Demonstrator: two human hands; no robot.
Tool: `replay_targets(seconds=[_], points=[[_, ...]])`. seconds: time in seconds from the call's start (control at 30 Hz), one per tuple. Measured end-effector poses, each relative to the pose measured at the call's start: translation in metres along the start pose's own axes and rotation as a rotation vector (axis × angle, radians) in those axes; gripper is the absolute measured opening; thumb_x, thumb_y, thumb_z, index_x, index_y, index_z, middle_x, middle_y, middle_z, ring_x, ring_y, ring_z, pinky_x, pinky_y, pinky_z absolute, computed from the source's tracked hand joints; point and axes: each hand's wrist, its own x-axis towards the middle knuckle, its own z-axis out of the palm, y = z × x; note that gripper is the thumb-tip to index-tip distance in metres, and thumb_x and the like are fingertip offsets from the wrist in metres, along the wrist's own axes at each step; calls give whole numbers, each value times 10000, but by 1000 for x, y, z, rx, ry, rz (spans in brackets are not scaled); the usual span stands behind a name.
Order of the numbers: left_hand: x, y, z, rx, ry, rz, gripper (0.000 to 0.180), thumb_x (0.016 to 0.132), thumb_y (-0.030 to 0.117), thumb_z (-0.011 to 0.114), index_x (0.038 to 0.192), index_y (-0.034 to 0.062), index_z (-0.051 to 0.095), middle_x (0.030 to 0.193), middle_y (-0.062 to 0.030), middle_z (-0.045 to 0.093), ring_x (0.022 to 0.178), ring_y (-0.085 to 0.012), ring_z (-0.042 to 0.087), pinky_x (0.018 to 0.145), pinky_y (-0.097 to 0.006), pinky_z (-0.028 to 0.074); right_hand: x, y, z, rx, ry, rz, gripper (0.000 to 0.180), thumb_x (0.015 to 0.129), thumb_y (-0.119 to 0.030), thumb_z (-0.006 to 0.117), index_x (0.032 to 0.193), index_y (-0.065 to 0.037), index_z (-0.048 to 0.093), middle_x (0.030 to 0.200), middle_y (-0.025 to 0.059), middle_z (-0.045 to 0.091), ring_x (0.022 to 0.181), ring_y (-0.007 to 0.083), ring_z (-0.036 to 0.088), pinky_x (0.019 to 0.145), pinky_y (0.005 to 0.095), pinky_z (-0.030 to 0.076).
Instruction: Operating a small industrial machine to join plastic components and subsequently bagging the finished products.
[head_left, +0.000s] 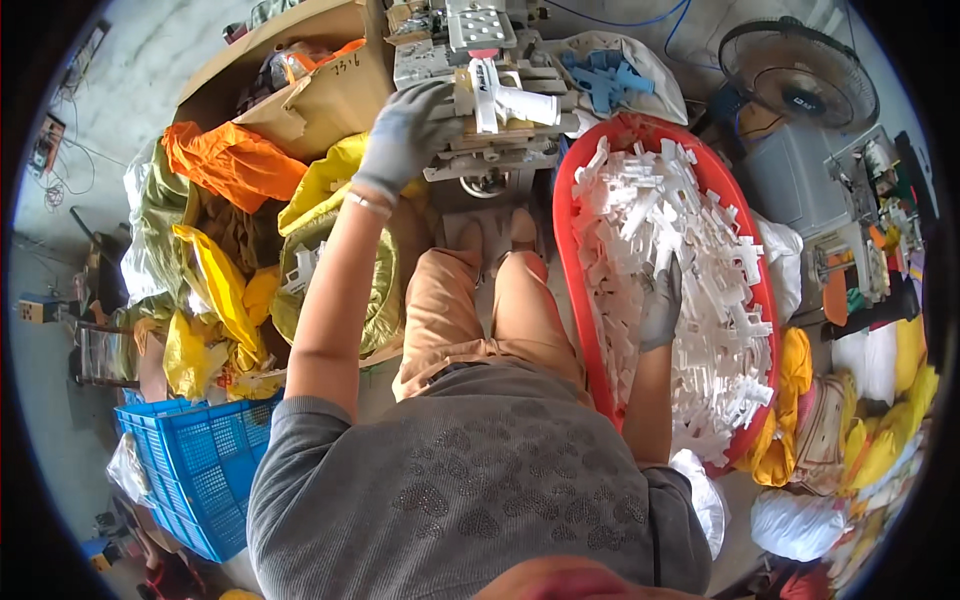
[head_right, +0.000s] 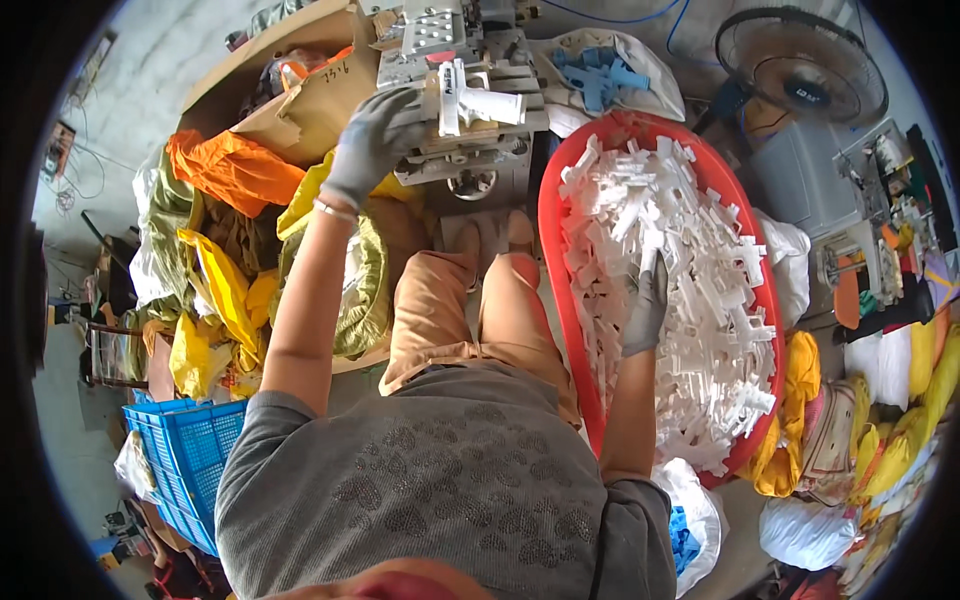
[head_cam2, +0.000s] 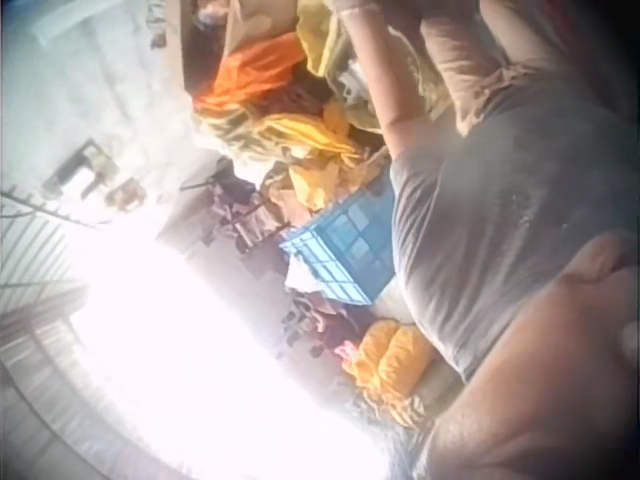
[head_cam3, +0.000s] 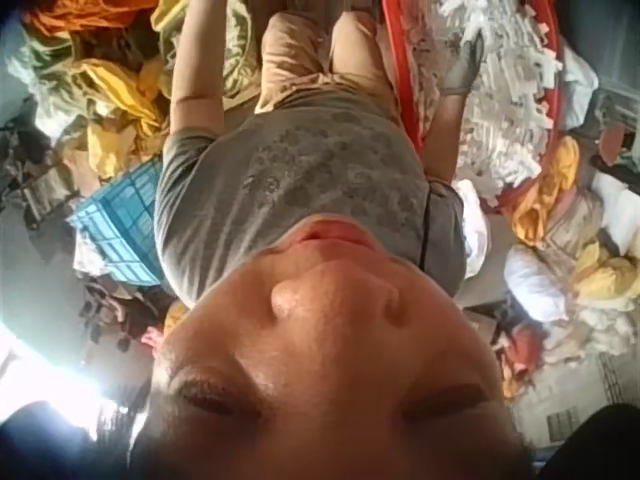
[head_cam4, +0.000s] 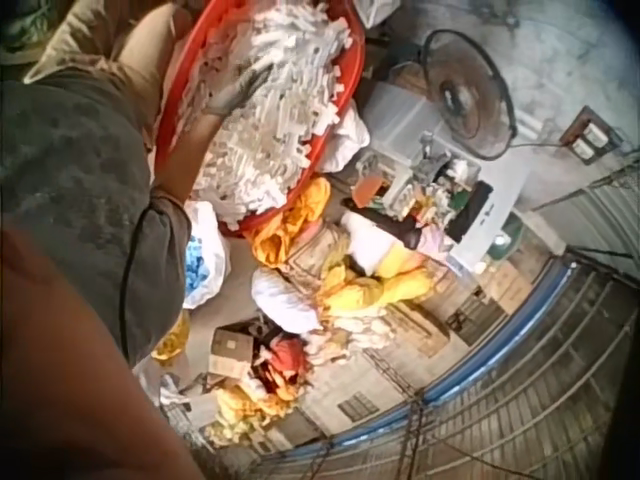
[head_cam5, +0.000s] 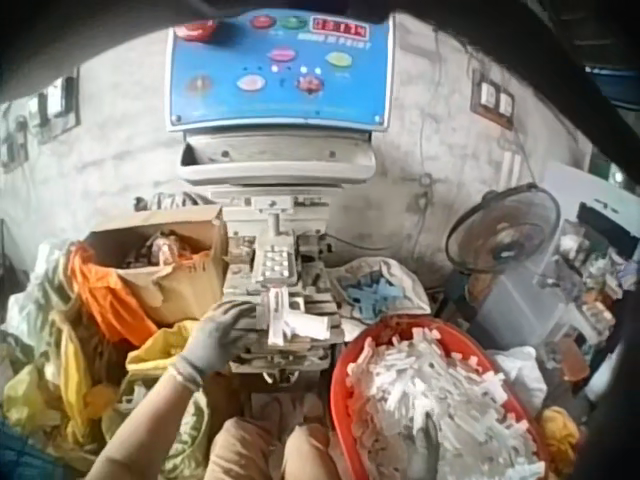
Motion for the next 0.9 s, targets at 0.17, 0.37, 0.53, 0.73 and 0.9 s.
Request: replay_targets(seconds=[0.17, 0.37, 0.53, 0.73, 0.9], points=[[25, -14, 13, -263, -146, -110, 284, 768, 145, 663, 1039, 76, 611, 919, -126, 657, 863, -310, 632, 759, -370, 491, 18, -50, 50, -54, -154, -150, 470, 964, -182, 436, 1401, -52, 318, 1389, 62, 388, 1226, 174, 425, 988, 311, 378], [-2, -17, -12, -245, 236, -236, 292, 777, 151, 683, 1045, 51, 624, 1012, -121, 645, 929, -270, 627, 804, -329, 494, 57, -115, 135, -255, -452, -413, 424, 906, -89, 490, 1323, -47, 426, 1305, 84, 480, 1190, 180, 458, 997, 295, 347], [-115, -55, -36, -141, 396, -574, 230, 826, 129, 652, 1025, 15, 632, 946, -108, 668, 881, -181, 644, 800, -282, 487, 103, -121, 196, -594, -662, -783, 407, 853, -56, 527, 1259, -50, 491, 1238, 116, 522, 1163, 220, 486, 987, 304, 356], [-246, -53, -61, -22, 203, -991, 285, 868, 237, 606, 1059, 26, 625, 998, -98, 662, 920, -154, 615, 824, -262, 456, 117, -135, 214, -924, -873, -1009, 414, 844, -61, 530, 1243, -169, 529, 1209, 116, 533, 1126, 304, 502, 964, 348, 403], [-284, -67, -33, -227, 337, -1054, 266, 892, 224, 599, 1092, 51, 626, 949, -38, 670, 841, -107, 599, 768, -253, 472, 118, -132, 199, -1064, -799, -1078, 502, 858, -131, 582, 1338, -174, 441, 1306, 138, 458, 1193, 322, 438, 1010, 373, 349]])
